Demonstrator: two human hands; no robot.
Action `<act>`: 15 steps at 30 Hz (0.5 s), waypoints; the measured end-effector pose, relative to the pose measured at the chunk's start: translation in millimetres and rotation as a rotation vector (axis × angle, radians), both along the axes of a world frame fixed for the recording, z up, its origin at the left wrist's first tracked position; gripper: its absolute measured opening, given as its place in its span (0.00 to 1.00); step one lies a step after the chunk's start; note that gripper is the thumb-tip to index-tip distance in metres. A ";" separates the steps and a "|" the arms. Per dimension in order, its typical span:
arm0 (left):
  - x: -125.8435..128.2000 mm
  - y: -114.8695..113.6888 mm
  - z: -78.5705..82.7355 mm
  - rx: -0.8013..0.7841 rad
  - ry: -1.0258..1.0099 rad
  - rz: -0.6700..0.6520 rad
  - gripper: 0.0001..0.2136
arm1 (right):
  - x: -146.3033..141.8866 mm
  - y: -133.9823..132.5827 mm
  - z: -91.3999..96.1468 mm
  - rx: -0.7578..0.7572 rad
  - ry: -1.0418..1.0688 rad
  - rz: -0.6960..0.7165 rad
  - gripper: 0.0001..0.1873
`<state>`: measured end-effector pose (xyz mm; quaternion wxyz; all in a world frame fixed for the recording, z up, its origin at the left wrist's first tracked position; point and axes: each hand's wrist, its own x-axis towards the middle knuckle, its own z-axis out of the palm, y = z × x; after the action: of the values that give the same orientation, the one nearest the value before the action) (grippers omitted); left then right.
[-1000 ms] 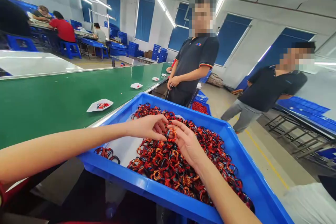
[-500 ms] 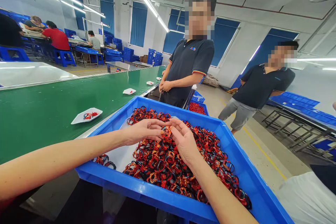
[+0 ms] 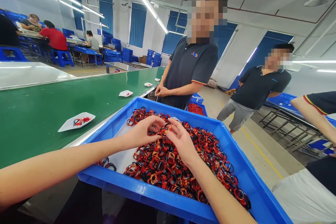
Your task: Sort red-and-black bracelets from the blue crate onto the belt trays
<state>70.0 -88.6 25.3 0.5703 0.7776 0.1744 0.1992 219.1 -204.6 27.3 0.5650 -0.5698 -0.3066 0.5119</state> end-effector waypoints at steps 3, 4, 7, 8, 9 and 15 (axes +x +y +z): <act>1.1 4.3 -3.0 -0.221 0.027 0.029 0.19 | 2.2 1.8 -0.9 0.061 -0.057 -0.042 0.31; 1.2 5.4 -3.0 -0.308 0.049 0.032 0.19 | 3.1 2.1 -1.7 0.078 -0.069 -0.044 0.32; 0.6 6.9 -0.2 -0.634 0.137 -0.017 0.18 | 5.0 1.8 -4.2 0.124 -0.120 -0.016 0.33; 0.4 6.9 1.0 -0.733 0.166 -0.048 0.20 | 5.0 1.2 -4.7 0.133 -0.150 0.000 0.33; 0.4 6.7 1.8 -0.807 0.189 -0.072 0.22 | 4.6 0.4 -4.9 0.142 -0.194 0.013 0.34; 3.0 7.2 -5.8 -0.942 0.192 -0.078 0.25 | -2.0 -5.4 -2.0 0.220 -0.648 0.036 0.35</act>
<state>73.0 -81.4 19.5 0.8489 0.4553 0.2684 0.0044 217.0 -210.0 25.4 0.4873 -0.6329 -0.5335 0.2779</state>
